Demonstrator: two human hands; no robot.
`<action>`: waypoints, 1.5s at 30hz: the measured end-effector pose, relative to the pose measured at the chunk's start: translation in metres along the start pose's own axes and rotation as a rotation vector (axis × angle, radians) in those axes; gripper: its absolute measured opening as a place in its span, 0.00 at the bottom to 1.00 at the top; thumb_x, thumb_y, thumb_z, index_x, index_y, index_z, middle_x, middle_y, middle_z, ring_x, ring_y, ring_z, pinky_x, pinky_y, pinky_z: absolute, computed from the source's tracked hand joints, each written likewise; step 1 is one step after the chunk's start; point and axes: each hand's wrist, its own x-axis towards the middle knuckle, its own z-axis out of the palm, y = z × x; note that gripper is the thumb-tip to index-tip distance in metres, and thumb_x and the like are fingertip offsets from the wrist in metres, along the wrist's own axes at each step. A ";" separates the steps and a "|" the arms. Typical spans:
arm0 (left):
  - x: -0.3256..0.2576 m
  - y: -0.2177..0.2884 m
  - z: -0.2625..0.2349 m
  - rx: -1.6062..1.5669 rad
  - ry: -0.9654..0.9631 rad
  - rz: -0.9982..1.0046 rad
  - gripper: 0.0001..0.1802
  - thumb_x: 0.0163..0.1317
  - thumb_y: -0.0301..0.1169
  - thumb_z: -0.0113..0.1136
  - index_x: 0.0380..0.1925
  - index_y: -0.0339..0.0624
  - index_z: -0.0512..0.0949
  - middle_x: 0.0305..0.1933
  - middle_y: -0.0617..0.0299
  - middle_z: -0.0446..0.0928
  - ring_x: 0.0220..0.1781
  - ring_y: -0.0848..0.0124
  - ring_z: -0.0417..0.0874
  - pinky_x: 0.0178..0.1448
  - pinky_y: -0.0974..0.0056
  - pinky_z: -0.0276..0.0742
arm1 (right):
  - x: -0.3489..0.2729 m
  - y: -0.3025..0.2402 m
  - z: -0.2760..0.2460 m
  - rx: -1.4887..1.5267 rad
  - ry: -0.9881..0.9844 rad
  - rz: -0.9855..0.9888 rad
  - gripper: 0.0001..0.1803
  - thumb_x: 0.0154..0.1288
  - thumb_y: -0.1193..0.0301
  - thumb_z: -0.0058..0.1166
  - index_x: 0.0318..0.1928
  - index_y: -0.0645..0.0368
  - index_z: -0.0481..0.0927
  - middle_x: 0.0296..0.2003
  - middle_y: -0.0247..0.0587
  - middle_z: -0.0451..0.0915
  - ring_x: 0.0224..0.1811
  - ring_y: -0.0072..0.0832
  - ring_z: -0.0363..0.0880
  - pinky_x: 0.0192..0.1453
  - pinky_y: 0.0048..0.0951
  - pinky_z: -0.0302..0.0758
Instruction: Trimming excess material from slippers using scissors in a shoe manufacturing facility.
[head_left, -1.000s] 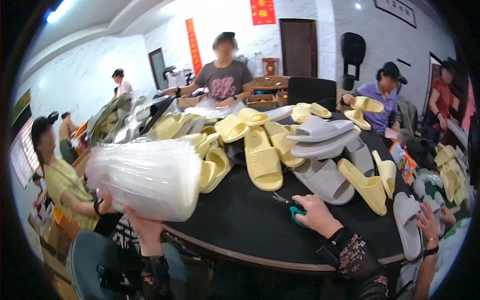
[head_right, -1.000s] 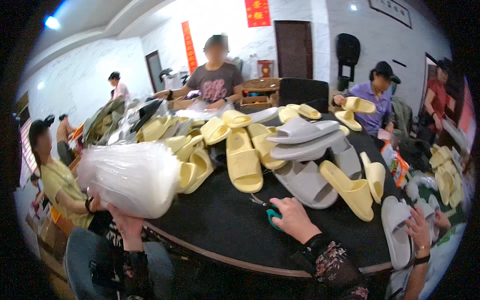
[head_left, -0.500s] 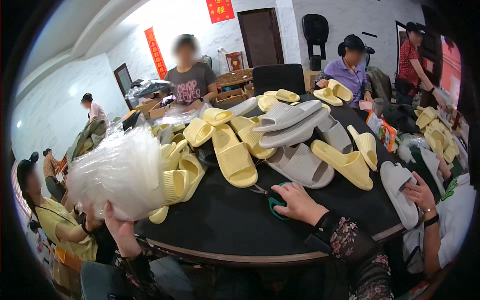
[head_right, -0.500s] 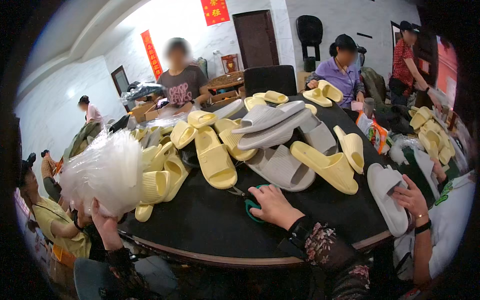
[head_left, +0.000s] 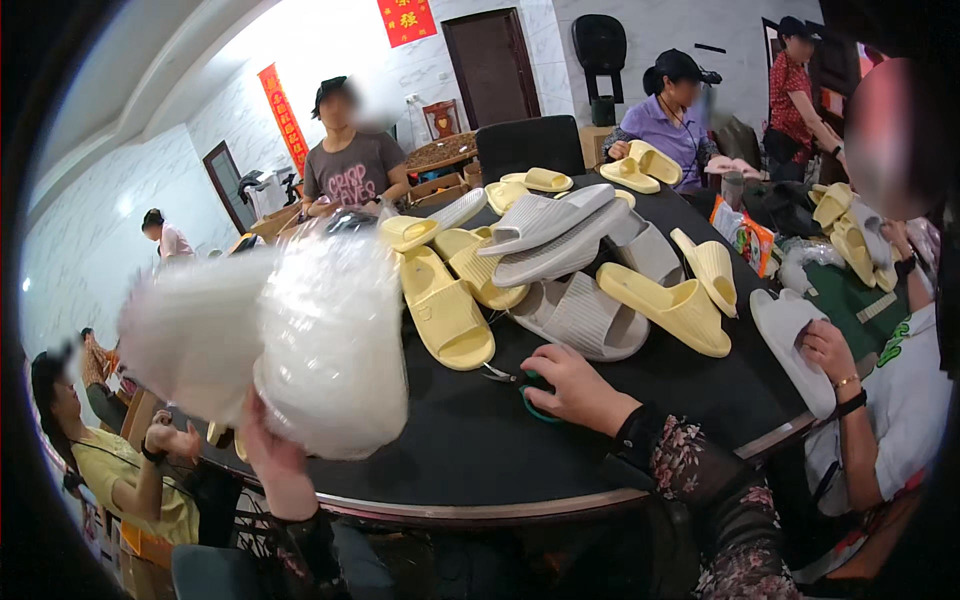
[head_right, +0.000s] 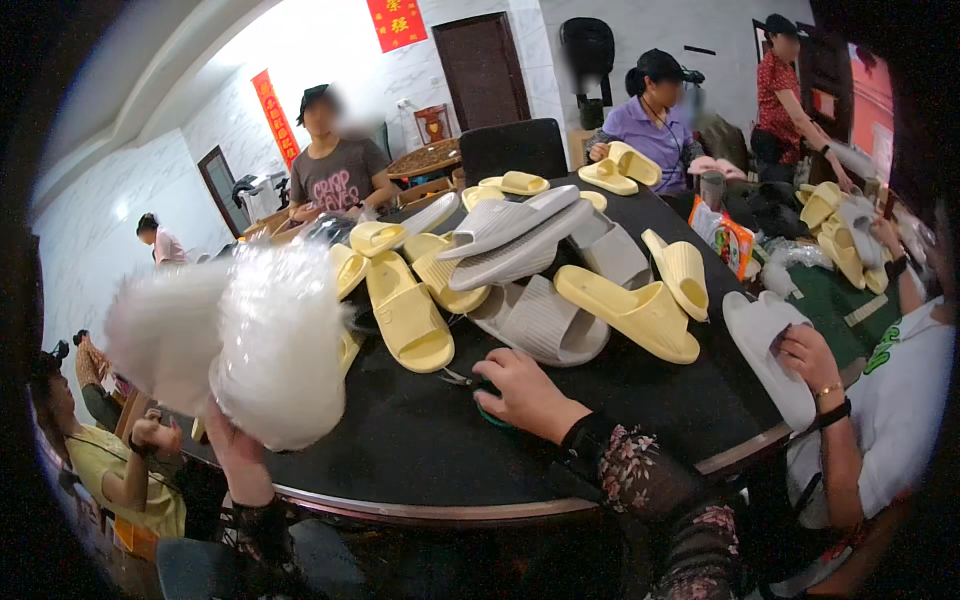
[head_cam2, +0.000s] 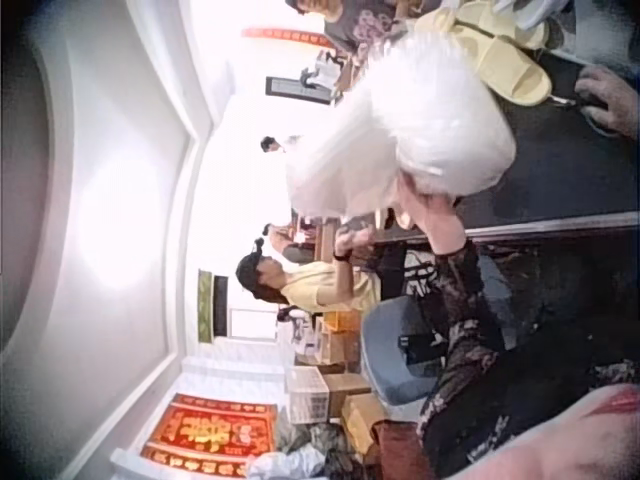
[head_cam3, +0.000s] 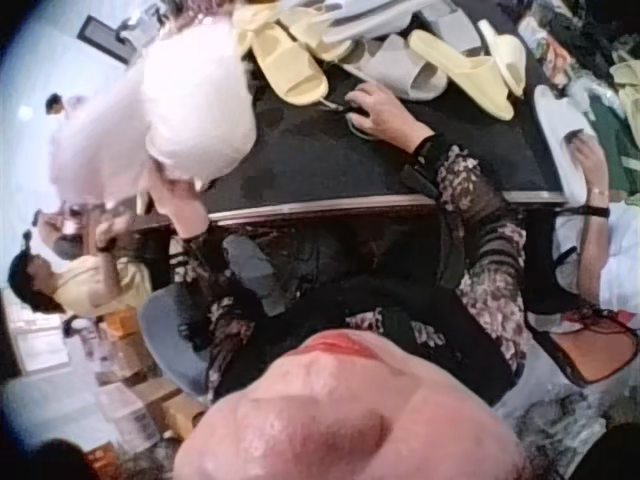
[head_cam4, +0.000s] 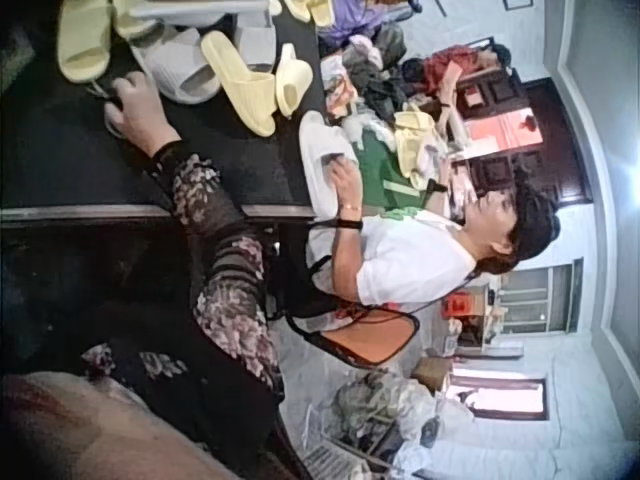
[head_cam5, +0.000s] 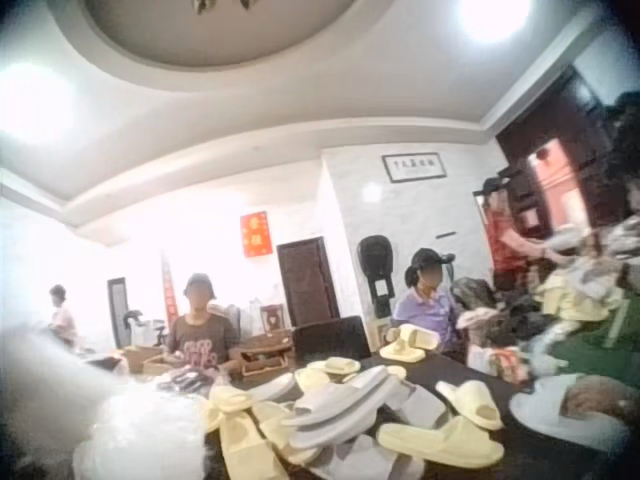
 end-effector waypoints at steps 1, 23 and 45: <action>0.005 -0.002 0.025 -0.070 -0.019 -0.050 0.20 0.68 0.37 0.47 0.55 0.38 0.71 0.58 0.56 0.73 0.59 0.61 0.73 0.63 0.52 0.69 | 0.001 0.000 -0.003 -0.006 0.004 0.007 0.19 0.53 0.68 0.61 0.45 0.62 0.76 0.43 0.50 0.73 0.48 0.44 0.73 0.53 0.37 0.71; -0.020 -0.148 0.415 -0.758 -0.769 -0.875 0.11 0.63 0.33 0.53 0.42 0.40 0.75 0.47 0.59 0.77 0.54 0.59 0.74 0.63 0.47 0.66 | 0.014 0.022 0.007 0.650 0.234 -0.114 0.19 0.63 0.67 0.52 0.54 0.58 0.73 0.49 0.39 0.78 0.53 0.33 0.75 0.58 0.34 0.69; -0.124 -0.306 0.451 -0.177 -0.664 -1.294 0.13 0.61 0.27 0.53 0.45 0.33 0.72 0.44 0.54 0.76 0.48 0.59 0.76 0.57 0.49 0.73 | -0.002 0.034 0.019 0.233 0.117 0.294 0.12 0.58 0.68 0.52 0.42 0.58 0.76 0.34 0.48 0.80 0.38 0.46 0.79 0.41 0.42 0.74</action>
